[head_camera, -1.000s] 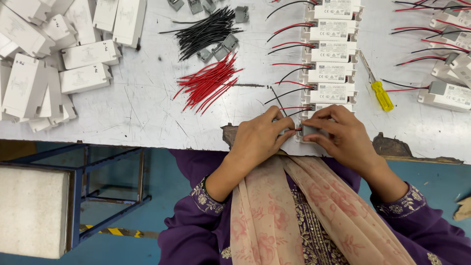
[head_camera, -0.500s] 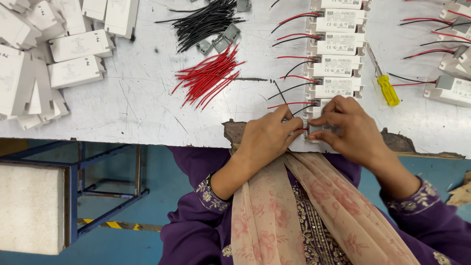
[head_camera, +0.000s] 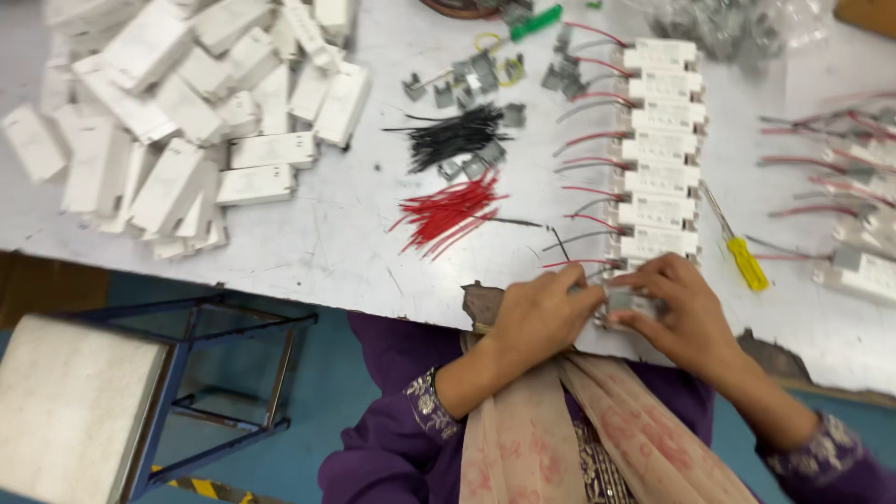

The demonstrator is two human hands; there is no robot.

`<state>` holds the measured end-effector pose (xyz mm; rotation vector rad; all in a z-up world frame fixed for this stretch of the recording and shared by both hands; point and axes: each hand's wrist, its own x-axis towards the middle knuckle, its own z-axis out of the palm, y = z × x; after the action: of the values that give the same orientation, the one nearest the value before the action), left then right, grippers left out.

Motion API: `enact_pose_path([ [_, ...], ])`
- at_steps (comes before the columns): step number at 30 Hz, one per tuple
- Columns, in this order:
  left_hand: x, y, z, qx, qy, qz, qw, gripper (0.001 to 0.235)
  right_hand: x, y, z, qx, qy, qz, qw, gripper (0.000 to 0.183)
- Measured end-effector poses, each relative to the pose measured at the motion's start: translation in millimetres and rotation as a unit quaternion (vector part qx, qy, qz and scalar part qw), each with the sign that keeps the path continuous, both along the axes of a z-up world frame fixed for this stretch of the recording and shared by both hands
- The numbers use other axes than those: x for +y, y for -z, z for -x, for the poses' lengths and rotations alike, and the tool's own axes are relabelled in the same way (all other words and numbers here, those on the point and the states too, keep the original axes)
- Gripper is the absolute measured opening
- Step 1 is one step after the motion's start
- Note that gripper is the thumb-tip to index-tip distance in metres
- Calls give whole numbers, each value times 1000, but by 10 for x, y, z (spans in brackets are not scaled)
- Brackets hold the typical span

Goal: The person is assembling electronic components by hand, inserting rectangular circuit units into white plastic housings, aligning red and black wires, and snapping the top covers into place before stacking the finished units on the table.

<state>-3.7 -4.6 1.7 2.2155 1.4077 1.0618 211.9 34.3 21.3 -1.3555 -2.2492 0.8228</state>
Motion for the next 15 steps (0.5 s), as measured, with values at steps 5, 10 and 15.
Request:
enact_pose_path([
  [5, -29, -54, 1, -18, 33, -68, 997, 14, 7, 23, -255, -23, -55, 7, 998, 40],
  [10, 51, -53, -96, -42, 42, -15, 998, 18, -54, 62, -342, -29, 48, 74, 996, 44],
  [15, 36, 42, -217, -28, 12, 100, 995, 39, -201, 181, -254, -50, 54, -75, 995, 48],
])
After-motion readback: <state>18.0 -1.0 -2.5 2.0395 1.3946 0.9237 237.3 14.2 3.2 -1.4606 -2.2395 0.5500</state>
